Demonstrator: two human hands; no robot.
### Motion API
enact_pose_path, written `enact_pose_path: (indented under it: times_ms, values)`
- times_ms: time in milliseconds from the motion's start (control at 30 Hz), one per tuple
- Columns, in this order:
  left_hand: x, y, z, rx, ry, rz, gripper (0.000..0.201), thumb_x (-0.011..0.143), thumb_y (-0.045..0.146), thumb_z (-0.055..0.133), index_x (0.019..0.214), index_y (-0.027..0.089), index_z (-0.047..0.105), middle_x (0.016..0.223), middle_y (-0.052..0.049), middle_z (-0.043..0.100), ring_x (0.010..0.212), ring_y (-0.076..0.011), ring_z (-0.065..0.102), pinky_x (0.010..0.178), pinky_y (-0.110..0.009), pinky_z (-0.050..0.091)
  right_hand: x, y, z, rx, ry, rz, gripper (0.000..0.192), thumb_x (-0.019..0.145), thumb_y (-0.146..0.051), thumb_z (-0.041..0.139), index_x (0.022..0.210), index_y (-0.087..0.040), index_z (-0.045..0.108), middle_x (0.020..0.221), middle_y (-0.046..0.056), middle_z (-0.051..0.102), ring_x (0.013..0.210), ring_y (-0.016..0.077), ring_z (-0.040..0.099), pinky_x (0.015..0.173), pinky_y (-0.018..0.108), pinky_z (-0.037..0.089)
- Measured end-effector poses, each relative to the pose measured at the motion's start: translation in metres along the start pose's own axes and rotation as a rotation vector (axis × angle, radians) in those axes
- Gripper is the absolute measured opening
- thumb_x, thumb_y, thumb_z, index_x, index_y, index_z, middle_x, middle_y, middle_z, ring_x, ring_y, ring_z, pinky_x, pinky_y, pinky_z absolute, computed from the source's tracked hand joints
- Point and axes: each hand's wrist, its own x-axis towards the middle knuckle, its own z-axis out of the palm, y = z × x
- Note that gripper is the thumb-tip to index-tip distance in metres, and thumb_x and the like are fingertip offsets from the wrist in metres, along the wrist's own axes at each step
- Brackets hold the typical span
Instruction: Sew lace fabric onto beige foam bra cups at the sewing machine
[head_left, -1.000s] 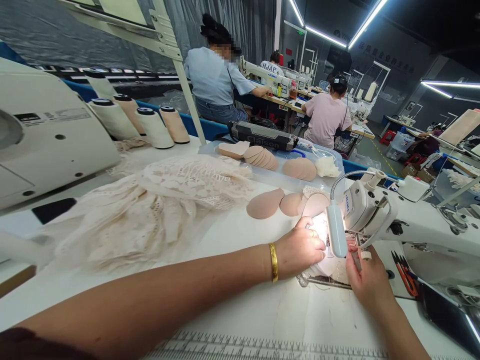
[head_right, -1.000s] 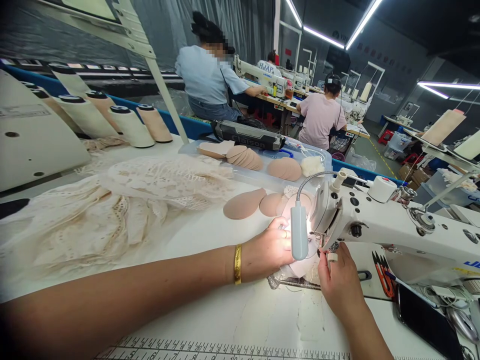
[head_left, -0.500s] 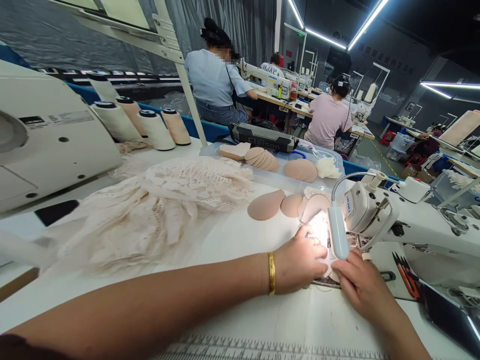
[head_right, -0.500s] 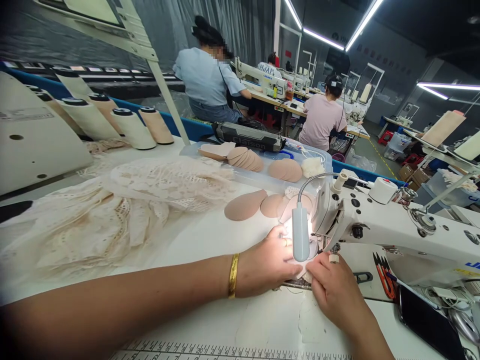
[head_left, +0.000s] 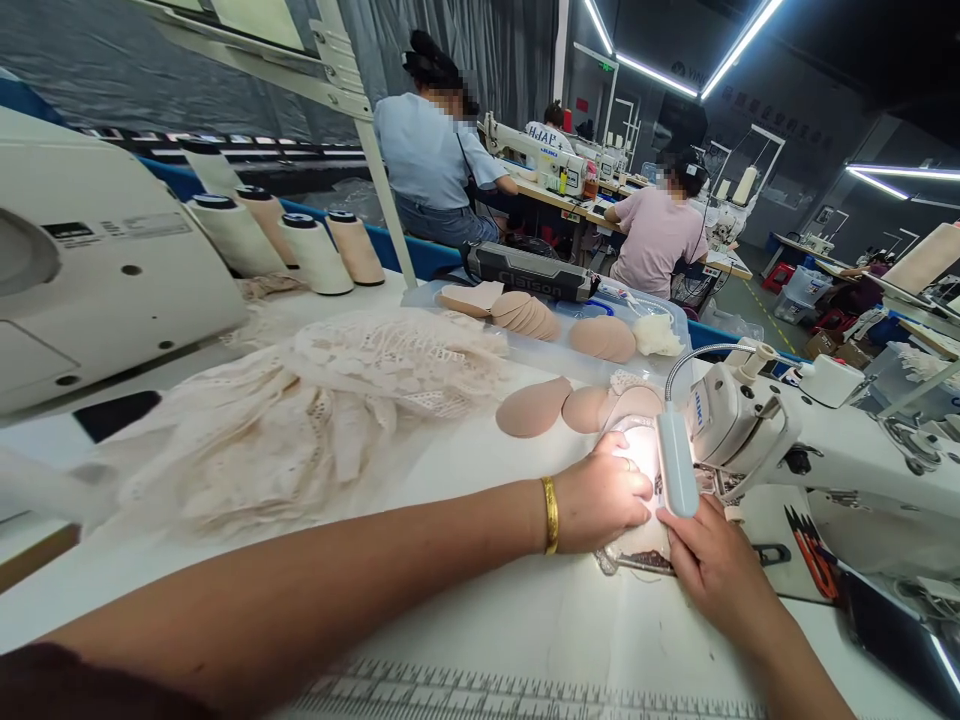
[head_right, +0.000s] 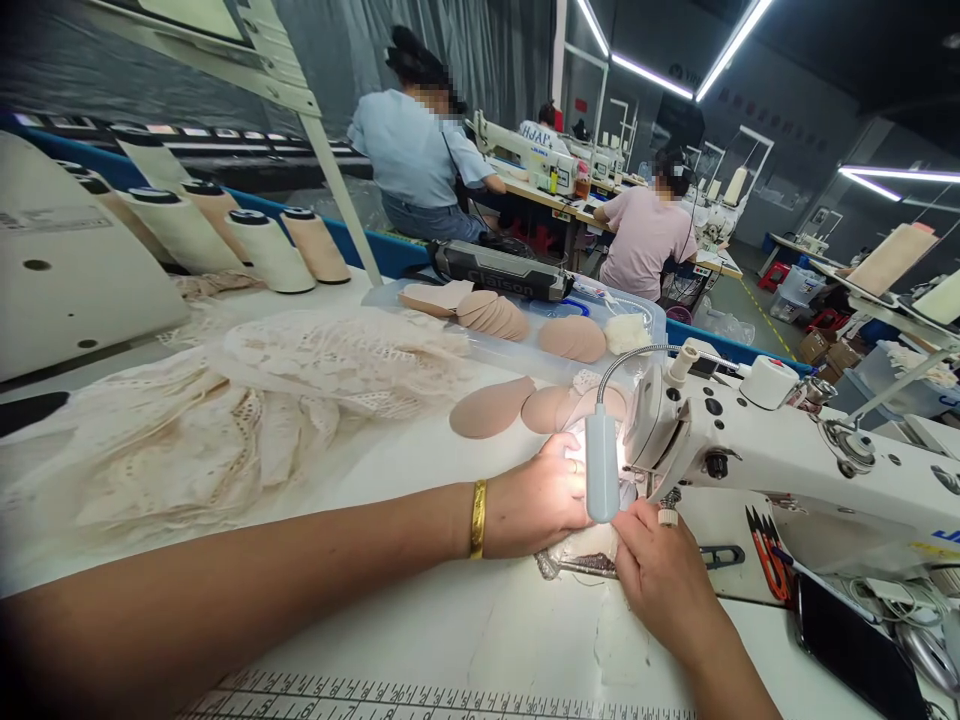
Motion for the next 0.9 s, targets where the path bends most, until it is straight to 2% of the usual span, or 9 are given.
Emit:
enact_pose_path:
  times_ms: [133,267,367,467,567,633,700,767,900]
  values:
    - [0.003,-0.013,0.002,-0.096,0.01,0.047,0.017,0.087,0.012,0.058,0.079,0.023,0.069,0.084,-0.002,0.068,0.082,-0.0188,0.058,0.099,-0.045,0.034,0.002,0.002,0.004,-0.022,-0.004,0.048,0.025,0.098,-0.014,0.041,0.089,-0.024,0.064,0.106,0.009,0.069,0.103,0.0257,0.063,0.082,0.038,0.052]
    - [0.007,-0.02,0.001,-0.122,0.02,0.036,0.02,0.088,0.012,0.055,0.079,0.023,0.069,0.09,-0.004,0.071,0.088,-0.0204,0.061,0.101,-0.045,0.037,0.002,0.0,0.006,-0.049,-0.007,0.078,0.025,0.097,-0.014,0.042,0.094,-0.024,0.065,0.108,0.01,0.069,0.106,0.0267,0.063,0.08,0.037,0.052]
    - [0.011,-0.027,-0.003,-0.091,0.097,-0.123,0.018,0.089,0.015,0.053,0.092,0.022,0.07,0.108,-0.008,0.071,0.102,-0.0249,0.061,0.101,-0.045,0.041,0.001,0.0,0.006,-0.062,0.0,0.072,0.026,0.097,-0.014,0.042,0.101,-0.024,0.065,0.108,0.01,0.069,0.106,0.0272,0.063,0.078,0.037,0.053]
    - [0.014,-0.039,-0.008,-0.051,0.179,-0.378,0.041,0.089,0.006,0.043,0.126,0.012,0.06,0.129,-0.016,0.063,0.119,-0.0274,0.058,0.099,-0.041,0.047,0.0,0.001,0.006,-0.065,-0.007,0.069,0.025,0.098,-0.015,0.041,0.1,-0.023,0.065,0.106,0.01,0.069,0.104,0.0277,0.063,0.075,0.037,0.053]
    - [0.011,-0.047,-0.015,-0.026,-0.027,-0.472,0.046,0.084,0.0,0.044,0.127,0.007,0.058,0.111,-0.016,0.07,0.103,-0.0276,0.066,0.086,-0.038,0.05,-0.001,0.002,0.007,-0.071,-0.003,0.067,0.024,0.099,-0.017,0.041,0.103,-0.023,0.064,0.104,0.01,0.069,0.099,0.0273,0.064,0.071,0.036,0.052]
    - [0.006,-0.044,-0.019,-0.013,-0.183,-0.447,0.027,0.08,0.005,0.055,0.104,0.011,0.067,0.087,-0.01,0.072,0.084,-0.0274,0.068,0.079,-0.039,0.049,-0.002,0.003,0.008,-0.073,-0.002,0.067,0.025,0.1,-0.018,0.041,0.11,-0.023,0.064,0.103,0.01,0.069,0.096,0.0265,0.064,0.069,0.035,0.051]
    - [0.001,-0.035,-0.021,0.004,-0.25,-0.418,0.004,0.079,0.015,0.065,0.075,0.014,0.066,0.068,-0.008,0.068,0.069,-0.0265,0.065,0.078,-0.042,0.048,-0.002,0.004,0.008,-0.07,-0.006,0.066,0.025,0.1,-0.019,0.041,0.113,-0.023,0.062,0.102,0.009,0.069,0.092,0.0257,0.064,0.067,0.035,0.05]
    - [-0.001,-0.025,-0.022,-0.008,-0.315,-0.411,0.021,0.076,0.029,0.075,0.065,0.016,0.063,0.057,-0.005,0.062,0.059,-0.0249,0.061,0.074,-0.042,0.047,-0.002,0.005,0.008,-0.063,-0.015,0.067,0.024,0.101,-0.019,0.04,0.11,-0.023,0.062,0.102,0.009,0.068,0.09,0.0252,0.063,0.067,0.034,0.049]
    - [0.003,-0.01,-0.026,-0.155,-0.322,-0.445,0.037,0.074,0.033,0.08,0.103,0.017,0.065,0.079,-0.004,0.071,0.07,-0.0239,0.064,0.064,-0.034,0.047,-0.003,0.005,0.009,-0.049,-0.027,0.074,0.02,0.101,-0.02,0.041,0.099,-0.024,0.06,0.097,0.008,0.067,0.087,0.0243,0.062,0.065,0.033,0.046]
